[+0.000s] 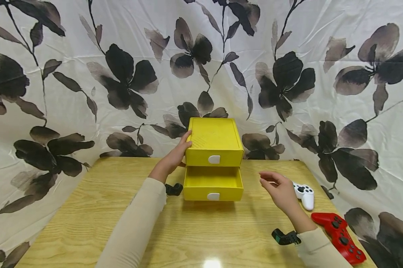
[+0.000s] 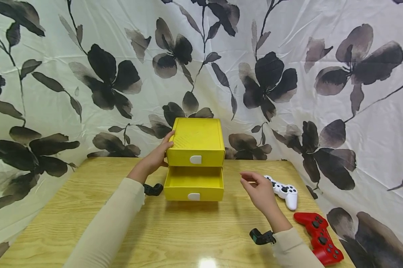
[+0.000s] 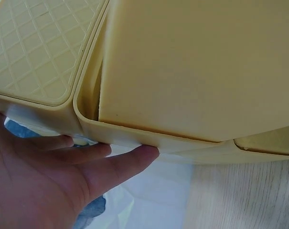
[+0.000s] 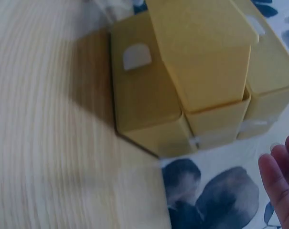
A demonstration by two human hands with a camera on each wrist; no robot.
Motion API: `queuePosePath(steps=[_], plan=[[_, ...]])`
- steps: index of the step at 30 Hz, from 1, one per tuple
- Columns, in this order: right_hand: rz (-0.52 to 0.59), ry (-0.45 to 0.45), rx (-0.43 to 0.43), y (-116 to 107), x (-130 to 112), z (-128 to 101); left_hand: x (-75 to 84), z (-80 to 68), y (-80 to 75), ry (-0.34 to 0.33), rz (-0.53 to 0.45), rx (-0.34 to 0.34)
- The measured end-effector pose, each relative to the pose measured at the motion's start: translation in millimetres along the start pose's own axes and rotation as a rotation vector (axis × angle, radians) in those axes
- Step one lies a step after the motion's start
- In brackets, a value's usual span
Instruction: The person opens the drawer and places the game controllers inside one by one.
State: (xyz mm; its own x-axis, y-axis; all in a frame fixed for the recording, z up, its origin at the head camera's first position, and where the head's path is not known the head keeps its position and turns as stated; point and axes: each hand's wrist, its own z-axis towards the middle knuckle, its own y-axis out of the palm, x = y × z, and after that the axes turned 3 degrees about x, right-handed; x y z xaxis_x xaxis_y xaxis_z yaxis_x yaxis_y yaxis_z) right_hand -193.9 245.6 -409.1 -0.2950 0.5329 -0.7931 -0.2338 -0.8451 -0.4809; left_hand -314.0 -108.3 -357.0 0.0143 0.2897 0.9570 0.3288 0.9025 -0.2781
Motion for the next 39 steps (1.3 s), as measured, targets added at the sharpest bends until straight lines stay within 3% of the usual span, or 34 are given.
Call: queuePosePath(steps=[9, 16, 32, 39], plan=[[-0.142, 0.026, -0.052, -12, 14, 9, 2.2, -2.7, -1.2, 0.006, 0.004, -0.008], [-0.273, -0.013, -0.102, -22, 24, 16, 3.9, -2.3, 0.0, 0.013, 0.009, 0.007], [-0.424, 0.028, -0.192, -42, 49, 24, -1.9, 0.3, 1.8, 0.002, 0.014, 0.006], [-0.464, 0.023, -0.186, -46, 64, 27, 0.1, -2.6, 1.7, 0.015, 0.015, 0.014]])
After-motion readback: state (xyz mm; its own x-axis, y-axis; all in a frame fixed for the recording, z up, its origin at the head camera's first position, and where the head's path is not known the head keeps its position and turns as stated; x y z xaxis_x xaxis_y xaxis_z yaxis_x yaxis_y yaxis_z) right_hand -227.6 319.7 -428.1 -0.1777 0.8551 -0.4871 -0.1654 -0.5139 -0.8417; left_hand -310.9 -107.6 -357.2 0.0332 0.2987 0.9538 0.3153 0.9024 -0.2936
